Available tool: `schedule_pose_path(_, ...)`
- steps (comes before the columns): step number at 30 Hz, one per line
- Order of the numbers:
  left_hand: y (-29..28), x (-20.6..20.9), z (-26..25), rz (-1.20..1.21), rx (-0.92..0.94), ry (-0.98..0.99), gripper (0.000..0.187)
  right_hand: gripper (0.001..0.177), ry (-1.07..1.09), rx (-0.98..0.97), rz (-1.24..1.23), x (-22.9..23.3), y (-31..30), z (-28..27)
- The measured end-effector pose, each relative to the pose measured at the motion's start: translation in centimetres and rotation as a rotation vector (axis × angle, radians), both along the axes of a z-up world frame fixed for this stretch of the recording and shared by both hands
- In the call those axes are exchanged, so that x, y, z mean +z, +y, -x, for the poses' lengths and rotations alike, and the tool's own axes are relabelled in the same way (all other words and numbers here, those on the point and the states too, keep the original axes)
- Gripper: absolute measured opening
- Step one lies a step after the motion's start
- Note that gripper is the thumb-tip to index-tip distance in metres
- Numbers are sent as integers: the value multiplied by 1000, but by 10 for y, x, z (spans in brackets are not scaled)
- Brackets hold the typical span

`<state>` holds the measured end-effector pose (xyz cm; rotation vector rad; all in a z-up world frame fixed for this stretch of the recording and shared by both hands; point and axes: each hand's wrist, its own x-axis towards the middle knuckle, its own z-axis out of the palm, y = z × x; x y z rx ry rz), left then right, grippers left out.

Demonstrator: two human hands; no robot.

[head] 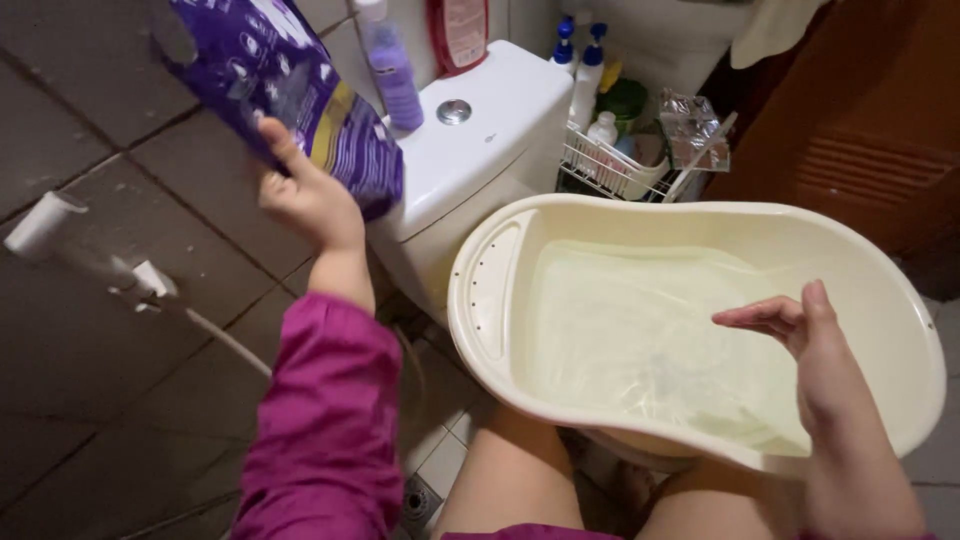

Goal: The person removes clothes from a baby bathtub, fills the tub with water using a sprayer hose, pours laundry detergent from a pouch into the water, and mixes the water by hand.

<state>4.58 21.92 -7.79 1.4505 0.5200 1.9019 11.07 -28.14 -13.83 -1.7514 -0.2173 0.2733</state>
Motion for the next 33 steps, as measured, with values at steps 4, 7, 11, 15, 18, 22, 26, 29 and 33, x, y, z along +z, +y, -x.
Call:
schedule_pose_path(4,26,-23,-46,5,-9,51,64,73,-27,-46,71,-5,-21,6)
schedule_pose_path(7,44,-29,-67,121,-52,52,60,67,-46,-86,122,-13,-32,3)
schedule_pose_path(11,70,-34,-80,-84,-122,2,60,57,-44,-78,51,-35,-43,-2)
schedule_pose_path(15,71,-48,-67,-227,-220,47,58,37,-110,-141,332,-49,-46,-1)
schedule_pose_path(18,53,-52,-41,-243,-272,134,51,36,-126,-220,543,-49,-49,8)
schedule_pose_path(22,-25,-65,10,-307,-209,279,47,35,-167,-324,679,-50,-61,16)
schedule_pose_path(26,-129,-100,5,-484,-1019,993,27,27,-310,-417,519,-58,-74,24)
schedule_pose_path(29,-203,-140,-2,-737,-1316,1725,35,24,-275,-415,443,-67,-73,30)
schedule_pose_path(33,-267,-192,-30,-1140,-1491,1839,53,24,-416,-401,409,-71,-72,31)
